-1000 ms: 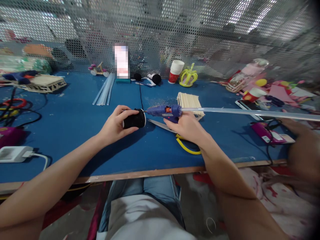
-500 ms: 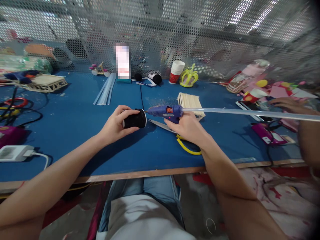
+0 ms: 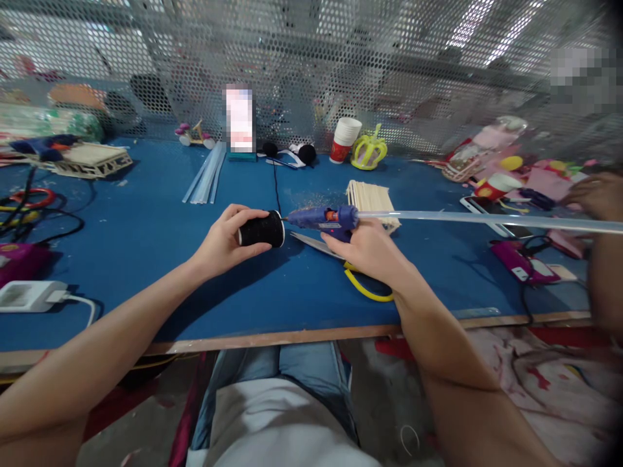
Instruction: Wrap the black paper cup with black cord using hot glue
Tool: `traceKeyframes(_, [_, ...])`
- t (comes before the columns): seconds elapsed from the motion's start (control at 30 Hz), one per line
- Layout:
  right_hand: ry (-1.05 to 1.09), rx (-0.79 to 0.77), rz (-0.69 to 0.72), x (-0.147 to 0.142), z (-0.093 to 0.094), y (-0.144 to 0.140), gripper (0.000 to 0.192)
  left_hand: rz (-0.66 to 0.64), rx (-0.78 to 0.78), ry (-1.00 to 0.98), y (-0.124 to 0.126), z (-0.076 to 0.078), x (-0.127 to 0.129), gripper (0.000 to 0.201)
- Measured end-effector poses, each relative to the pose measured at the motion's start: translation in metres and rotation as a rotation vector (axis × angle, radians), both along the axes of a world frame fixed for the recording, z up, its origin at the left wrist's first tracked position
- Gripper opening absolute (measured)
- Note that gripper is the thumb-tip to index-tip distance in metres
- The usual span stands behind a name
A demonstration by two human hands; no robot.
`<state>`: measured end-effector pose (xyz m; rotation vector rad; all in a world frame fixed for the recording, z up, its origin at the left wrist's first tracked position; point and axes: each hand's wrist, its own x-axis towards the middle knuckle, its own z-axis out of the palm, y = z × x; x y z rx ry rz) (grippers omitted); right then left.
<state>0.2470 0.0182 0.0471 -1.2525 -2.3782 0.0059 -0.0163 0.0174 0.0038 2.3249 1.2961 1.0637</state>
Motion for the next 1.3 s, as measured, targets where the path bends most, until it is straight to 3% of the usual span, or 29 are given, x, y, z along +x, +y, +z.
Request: traceKeyframes(1.3, [-0.058, -0.056, 0.011, 0.0001, 0.0081, -0.0090, 0.028, 0.104, -0.094, -0.093, 0.0037, -0.0027, -0.0002, 0.050])
